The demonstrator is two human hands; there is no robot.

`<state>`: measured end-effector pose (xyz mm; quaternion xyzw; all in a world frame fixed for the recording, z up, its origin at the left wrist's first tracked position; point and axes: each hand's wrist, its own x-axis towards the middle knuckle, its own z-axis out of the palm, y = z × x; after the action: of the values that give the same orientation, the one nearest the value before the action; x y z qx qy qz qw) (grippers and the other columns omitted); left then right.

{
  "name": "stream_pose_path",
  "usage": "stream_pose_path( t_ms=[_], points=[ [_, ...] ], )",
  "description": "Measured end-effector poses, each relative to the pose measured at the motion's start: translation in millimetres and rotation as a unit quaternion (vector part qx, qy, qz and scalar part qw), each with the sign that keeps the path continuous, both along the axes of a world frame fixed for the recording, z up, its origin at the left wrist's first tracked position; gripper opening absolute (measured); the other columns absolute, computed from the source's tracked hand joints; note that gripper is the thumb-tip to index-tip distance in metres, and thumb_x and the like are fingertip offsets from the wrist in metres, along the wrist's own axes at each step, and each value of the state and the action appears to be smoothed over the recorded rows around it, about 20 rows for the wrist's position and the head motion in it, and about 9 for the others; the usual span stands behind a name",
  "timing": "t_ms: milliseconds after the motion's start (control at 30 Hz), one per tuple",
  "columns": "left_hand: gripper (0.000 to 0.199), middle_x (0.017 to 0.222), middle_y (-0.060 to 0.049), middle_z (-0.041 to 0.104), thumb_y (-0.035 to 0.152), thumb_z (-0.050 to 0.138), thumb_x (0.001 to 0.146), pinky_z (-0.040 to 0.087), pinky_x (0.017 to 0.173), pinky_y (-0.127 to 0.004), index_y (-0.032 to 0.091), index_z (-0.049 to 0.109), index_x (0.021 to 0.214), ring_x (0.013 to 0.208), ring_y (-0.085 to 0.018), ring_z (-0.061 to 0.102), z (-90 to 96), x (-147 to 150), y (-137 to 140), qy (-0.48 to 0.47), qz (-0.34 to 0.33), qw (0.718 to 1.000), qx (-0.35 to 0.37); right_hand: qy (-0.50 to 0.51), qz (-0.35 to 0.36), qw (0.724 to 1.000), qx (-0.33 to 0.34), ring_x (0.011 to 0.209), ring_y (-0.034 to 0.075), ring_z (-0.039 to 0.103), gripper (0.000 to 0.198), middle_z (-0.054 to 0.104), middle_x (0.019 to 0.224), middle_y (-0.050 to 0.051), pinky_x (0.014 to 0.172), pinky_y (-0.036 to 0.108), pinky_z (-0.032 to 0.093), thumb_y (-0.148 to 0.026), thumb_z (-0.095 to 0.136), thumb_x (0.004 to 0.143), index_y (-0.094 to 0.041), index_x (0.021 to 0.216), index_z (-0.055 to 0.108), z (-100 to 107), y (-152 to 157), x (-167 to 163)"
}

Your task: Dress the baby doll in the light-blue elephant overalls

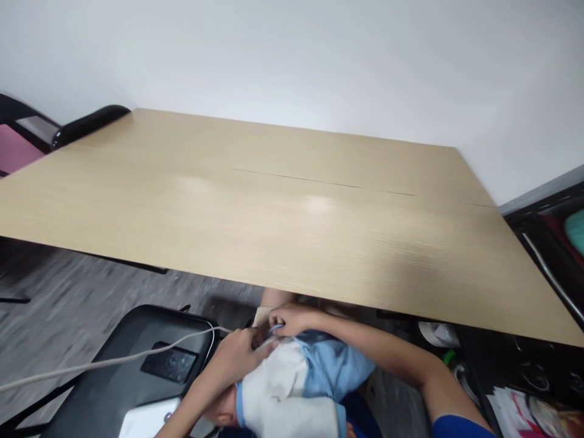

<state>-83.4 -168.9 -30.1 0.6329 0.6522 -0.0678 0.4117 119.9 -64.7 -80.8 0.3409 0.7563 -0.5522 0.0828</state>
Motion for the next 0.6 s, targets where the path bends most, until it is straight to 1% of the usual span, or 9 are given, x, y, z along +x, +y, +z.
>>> stream_pose_path(
  t_ms=[67, 133, 200, 267, 333, 433, 500, 533, 600],
  points=[
    [0.048, 0.104, -0.014, 0.087, 0.063, 0.067, 0.096, 0.042, 0.083, -0.037, 0.019, 0.084, 0.102, 0.099, -0.032, 0.079, 3.7, 2, 1, -0.016, -0.002, 1.000, -0.018, 0.005, -0.027, 1.000, 0.002, 0.078, 0.014, 0.060, 0.017, 0.069, 0.080, -0.006, 0.066, 0.024, 0.039, -0.013, 0.092, 0.086, -0.020, 0.095, 0.080, -7, 2, -7],
    [0.039, 0.096, -0.010, 0.083, 0.055, 0.072, 0.088, 0.041, 0.080, -0.036, 0.018, 0.081, 0.096, 0.091, -0.027, 0.074, 7.2, 6, 0, -0.041, 0.015, 0.999, -0.024, 0.001, -0.059, 0.998, 0.001, 0.077, 0.012, 0.059, 0.015, 0.066, 0.075, -0.008, 0.068, 0.022, 0.040, -0.010, 0.090, 0.086, -0.018, 0.087, 0.077, -15, 4, -8],
    [0.032, 0.087, -0.006, 0.076, 0.049, 0.074, 0.080, 0.040, 0.078, -0.034, 0.018, 0.075, 0.089, 0.085, -0.024, 0.066, 12.0, 9, -2, -0.079, 0.042, 0.996, -0.027, -0.005, -0.090, 0.996, 0.000, 0.071, 0.009, 0.055, 0.016, 0.059, 0.068, -0.010, 0.068, 0.020, 0.038, -0.010, 0.082, 0.092, -0.014, 0.080, 0.073, -21, 4, -3],
    [0.031, 0.081, -0.003, 0.068, 0.049, 0.074, 0.075, 0.039, 0.075, -0.033, 0.020, 0.069, 0.084, 0.081, -0.021, 0.059, 19.0, 13, -5, -0.130, 0.061, 0.989, -0.037, -0.009, -0.125, 0.992, 0.007, 0.066, 0.006, 0.049, 0.026, 0.053, 0.065, -0.012, 0.067, 0.019, 0.036, -0.010, 0.072, 0.101, -0.013, 0.075, 0.069, -24, 2, 7],
    [0.031, 0.078, 0.000, 0.061, 0.049, 0.073, 0.073, 0.037, 0.074, -0.032, 0.021, 0.064, 0.081, 0.079, -0.019, 0.053, 26.9, 14, -6, -0.165, 0.066, 0.983, -0.048, -0.015, -0.162, 0.986, 0.027, 0.061, 0.006, 0.045, 0.033, 0.049, 0.066, -0.012, 0.065, 0.019, 0.035, -0.011, 0.073, 0.103, -0.015, 0.073, 0.063, -23, -2, 24],
    [0.029, 0.076, 0.000, 0.059, 0.048, 0.069, 0.072, 0.036, 0.073, -0.032, 0.021, 0.062, 0.079, 0.077, -0.018, 0.050, 33.9, 12, -6, -0.160, 0.059, 0.984, -0.045, -0.034, -0.206, 0.976, 0.056, 0.061, 0.006, 0.041, 0.039, 0.043, 0.065, -0.012, 0.067, 0.021, 0.032, -0.005, 0.067, 0.103, -0.017, 0.069, 0.054, -18, -7, 57],
    [0.029, 0.076, 0.000, 0.060, 0.048, 0.067, 0.071, 0.036, 0.074, -0.032, 0.021, 0.062, 0.079, 0.077, -0.018, 0.050, 33.4, 10, -6, -0.147, 0.050, 0.987, -0.042, -0.051, -0.221, 0.972, 0.057, 0.065, 0.007, 0.038, 0.037, 0.041, 0.063, -0.011, 0.071, 0.023, 0.030, 0.000, 0.055, 0.099, -0.018, 0.067, 0.051, -15, -9, 82],
    [0.029, 0.076, 0.000, 0.060, 0.049, 0.067, 0.071, 0.036, 0.074, -0.032, 0.021, 0.063, 0.079, 0.078, -0.018, 0.050, 31.9, 8, -5, -0.144, 0.046, 0.988, -0.042, -0.061, -0.227, 0.971, 0.050, 0.065, 0.007, 0.038, 0.036, 0.041, 0.062, -0.011, 0.072, 0.024, 0.030, 0.001, 0.052, 0.096, -0.018, 0.066, 0.050, -15, -10, 93],
    [0.031, 0.076, -0.001, 0.060, 0.051, 0.066, 0.071, 0.036, 0.074, -0.032, 0.021, 0.062, 0.080, 0.078, -0.018, 0.051, 28.4, 7, -4, -0.145, 0.043, 0.988, -0.042, -0.079, -0.240, 0.967, 0.032, 0.066, 0.009, 0.041, 0.033, 0.046, 0.062, -0.010, 0.072, 0.025, 0.033, 0.002, 0.056, 0.089, -0.020, 0.066, 0.050, -16, -13, 113]
  ],
)
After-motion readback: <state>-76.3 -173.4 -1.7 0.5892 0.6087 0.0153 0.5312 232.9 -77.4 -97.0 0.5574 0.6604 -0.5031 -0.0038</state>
